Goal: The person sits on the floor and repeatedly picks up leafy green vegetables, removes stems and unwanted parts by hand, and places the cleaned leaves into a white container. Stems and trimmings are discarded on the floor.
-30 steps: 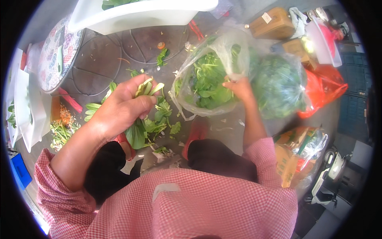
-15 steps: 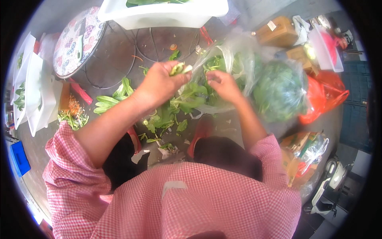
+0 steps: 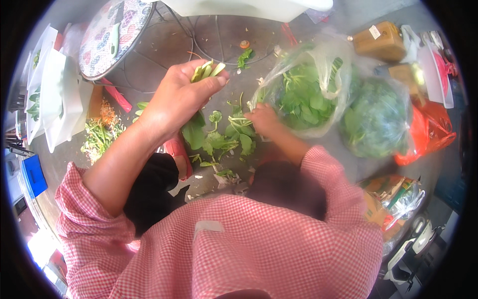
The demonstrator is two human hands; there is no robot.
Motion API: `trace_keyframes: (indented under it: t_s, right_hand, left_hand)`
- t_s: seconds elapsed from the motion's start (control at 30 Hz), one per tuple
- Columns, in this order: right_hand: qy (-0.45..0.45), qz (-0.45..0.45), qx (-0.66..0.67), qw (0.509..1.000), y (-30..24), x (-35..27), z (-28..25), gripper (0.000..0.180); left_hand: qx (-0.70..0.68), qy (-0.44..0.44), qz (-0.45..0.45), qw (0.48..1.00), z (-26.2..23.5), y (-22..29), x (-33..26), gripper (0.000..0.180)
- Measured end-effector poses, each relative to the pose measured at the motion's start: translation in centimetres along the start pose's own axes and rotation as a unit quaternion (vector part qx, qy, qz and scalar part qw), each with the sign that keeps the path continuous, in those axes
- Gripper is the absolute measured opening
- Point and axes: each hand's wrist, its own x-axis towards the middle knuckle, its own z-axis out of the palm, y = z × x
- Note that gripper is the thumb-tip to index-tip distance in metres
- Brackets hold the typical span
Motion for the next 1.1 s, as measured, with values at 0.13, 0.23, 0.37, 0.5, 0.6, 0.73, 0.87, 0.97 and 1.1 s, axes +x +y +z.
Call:
trace_keyframes:
  t_s: [0.13, 0.23, 0.37, 0.5, 0.6, 0.73, 0.87, 0.97, 1.1]
  right_hand:
    - [0.064, 0.136, 0.391, 0.908, -0.2, -0.8, -6.5, 0.038]
    - [0.127, 0.181, 0.493, 0.841, -1.3, -1.7, -12.2, 0.038]
    - [0.153, 0.120, 0.550, 0.812, -4.0, -3.0, -19.5, 0.036]
    - [0.144, 0.081, 0.567, 0.807, -6.1, -4.6, -23.4, 0.039]
    - [0.305, 0.095, 0.473, 0.821, -8.1, -5.1, -24.4, 0.042]
    - [0.293, 0.077, 0.305, 0.903, -8.2, -6.7, -26.3, 0.037]
    - [0.345, 0.075, 0.408, 0.842, -8.0, -8.0, -28.1, 0.030]
    - [0.318, 0.102, 0.490, 0.805, -7.2, -9.2, -30.8, 0.026]
    - [0.244, 0.104, 0.501, 0.824, -8.7, -7.6, -32.1, 0.028]
  left_hand:
    - [0.008, 0.002, -0.008, 1.000, -1.4, -1.4, 0.5, 0.020]
    - [0.037, 0.028, -0.019, 0.999, -1.5, -3.4, 2.0, 0.026]
    - [-0.039, 0.050, 0.042, 0.997, 0.1, -2.2, 1.8, 0.038]
    - [-0.160, 0.001, 0.080, 0.984, 0.6, 0.5, 1.2, 0.035]
    - [-0.160, -0.023, 0.089, 0.983, 0.9, 1.8, 0.4, 0.025]
    - [-0.105, -0.032, 0.119, 0.987, 1.0, 2.9, -1.1, 0.022]
    - [-0.052, -0.001, 0.141, 0.989, 0.5, 3.2, -1.3, 0.024]
    - [-0.061, -0.016, 0.169, 0.984, -0.2, 2.9, -1.2, 0.024]
    - [-0.099, -0.087, 0.168, 0.977, -0.3, 4.0, -2.7, 0.025]
